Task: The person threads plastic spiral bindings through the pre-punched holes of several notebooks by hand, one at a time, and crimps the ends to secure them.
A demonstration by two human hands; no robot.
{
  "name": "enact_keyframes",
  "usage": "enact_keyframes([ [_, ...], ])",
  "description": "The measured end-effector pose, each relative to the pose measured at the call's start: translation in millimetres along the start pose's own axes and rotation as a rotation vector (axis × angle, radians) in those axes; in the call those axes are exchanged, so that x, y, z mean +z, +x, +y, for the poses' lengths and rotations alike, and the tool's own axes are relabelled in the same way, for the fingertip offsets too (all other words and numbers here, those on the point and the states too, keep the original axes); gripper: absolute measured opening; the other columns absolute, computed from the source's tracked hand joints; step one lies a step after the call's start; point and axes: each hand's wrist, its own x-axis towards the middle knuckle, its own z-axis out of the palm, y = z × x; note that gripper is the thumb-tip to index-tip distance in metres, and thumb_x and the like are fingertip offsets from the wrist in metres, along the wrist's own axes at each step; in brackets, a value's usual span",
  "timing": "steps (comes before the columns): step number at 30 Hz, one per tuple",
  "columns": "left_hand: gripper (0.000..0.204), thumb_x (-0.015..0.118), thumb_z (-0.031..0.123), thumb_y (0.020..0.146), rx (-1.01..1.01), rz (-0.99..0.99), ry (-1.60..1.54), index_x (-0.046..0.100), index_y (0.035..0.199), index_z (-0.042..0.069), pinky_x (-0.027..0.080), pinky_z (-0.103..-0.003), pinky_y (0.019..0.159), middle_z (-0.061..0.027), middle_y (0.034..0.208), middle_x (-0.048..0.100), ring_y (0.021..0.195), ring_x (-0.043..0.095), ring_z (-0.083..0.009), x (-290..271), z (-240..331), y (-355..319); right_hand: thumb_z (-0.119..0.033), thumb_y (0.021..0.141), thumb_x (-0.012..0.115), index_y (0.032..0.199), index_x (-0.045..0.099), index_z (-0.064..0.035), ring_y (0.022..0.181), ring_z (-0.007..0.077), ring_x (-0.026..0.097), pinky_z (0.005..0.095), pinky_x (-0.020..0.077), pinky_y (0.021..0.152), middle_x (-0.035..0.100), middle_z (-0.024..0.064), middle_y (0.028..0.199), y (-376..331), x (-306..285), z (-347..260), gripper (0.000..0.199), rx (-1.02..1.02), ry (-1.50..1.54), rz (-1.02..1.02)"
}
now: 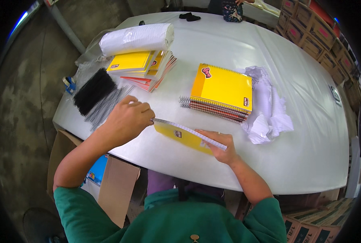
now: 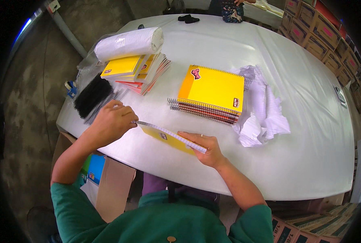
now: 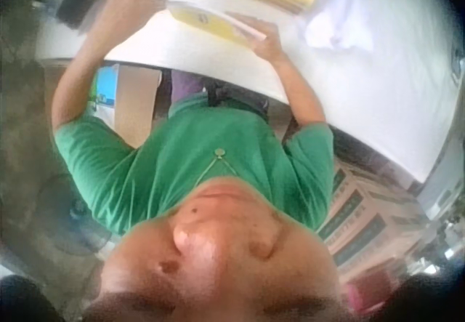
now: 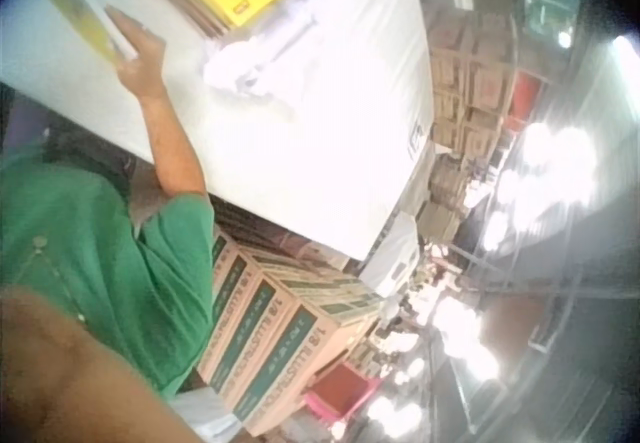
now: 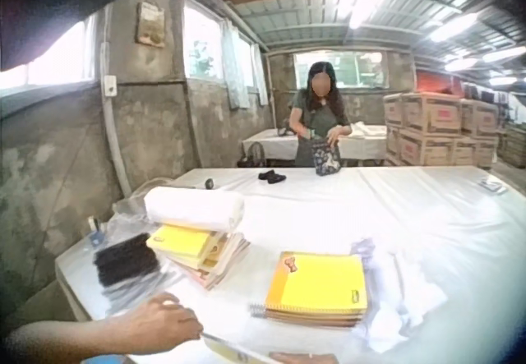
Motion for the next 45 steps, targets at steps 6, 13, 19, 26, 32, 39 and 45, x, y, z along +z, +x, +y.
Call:
enact_keyframes([
  [6,0.077,0.064,0.054,0.069,-0.215,0.551,0.047,0.045,0.125,0.006,0.024,-0.051,0.102,-0.0149,0.132,0.041,0.123,0.034,-0.0327,55,26,-8,0.014,0.068,0.054,0.114,0.059,-0.0041,0.099,0.0252,0.062,0.0292,0.0498,0.084,0.062,0.0127,0.112,-5,8,-6,0.05,-0.116,-0.058,0.028],
  [13,0.098,0.035,0.079,0.072,-0.071,0.86,0.023,0.027,0.139,0.008,0.002,-0.054,0.108,-0.015,0.148,0.015,0.136,0.003,-0.0365,124,38,-34,0.007,0.071,0.058,0.111,0.06,0.0012,0.098,0.028,0.062,0.0307,0.0505,0.083,0.061,0.018,0.111,-11,19,-7,0.04,-0.222,-0.045,-0.027],
  [19,0.11,0.039,0.078,0.071,0.16,0.547,-0.058,0.012,0.141,-0.002,-0.007,-0.06,0.104,-0.0227,0.147,0.002,0.134,-0.002,-0.0454,143,77,-53,-0.001,0.072,0.064,0.108,0.061,0.001,0.095,0.0271,0.064,0.0309,0.0522,0.079,0.062,0.0189,0.108,-3,13,1,0.036,-0.323,-0.086,0.024],
  [26,0.099,0.043,0.074,0.074,-0.151,0.731,-0.095,0.029,0.135,-0.003,0.004,-0.061,0.104,-0.0318,0.144,0.001,0.132,0.011,-0.0474,167,68,-43,-0.006,0.073,0.066,0.109,0.061,0.0002,0.094,0.0272,0.064,0.0325,0.0523,0.078,0.062,0.0188,0.106,-10,13,-2,0.037,-0.362,-0.058,-0.057],
  [32,0.095,0.033,0.071,0.081,-0.192,1.098,0.007,0.013,0.139,-0.002,0.009,-0.059,0.105,-0.0257,0.145,0.005,0.133,0.009,-0.0432,127,41,-26,-0.005,0.074,0.066,0.11,0.06,-0.0003,0.093,0.0274,0.064,0.0318,0.0517,0.079,0.062,0.0179,0.106,-11,16,-14,0.036,-0.363,-0.08,-0.095],
  [39,0.092,0.032,0.073,0.08,-0.116,1.009,0.056,0.026,0.137,0.0,0.012,-0.064,0.101,-0.0345,0.142,0.002,0.13,0.006,-0.0531,96,59,-3,-0.004,0.074,0.066,0.109,0.06,0.0009,0.093,0.0267,0.064,0.0323,0.0516,0.08,0.063,0.0161,0.106,-11,12,-11,0.036,-0.304,-0.115,-0.024],
  [45,0.103,0.043,0.073,0.075,-0.028,0.76,-0.248,0.026,0.132,-0.01,0.014,-0.065,0.1,-0.0343,0.139,0.015,0.129,0.013,-0.0529,158,93,-28,-0.002,0.072,0.067,0.108,0.061,0.0006,0.097,0.0265,0.063,0.0315,0.0517,0.08,0.063,0.0147,0.105,-7,15,-12,0.037,-0.339,-0.121,0.026],
])
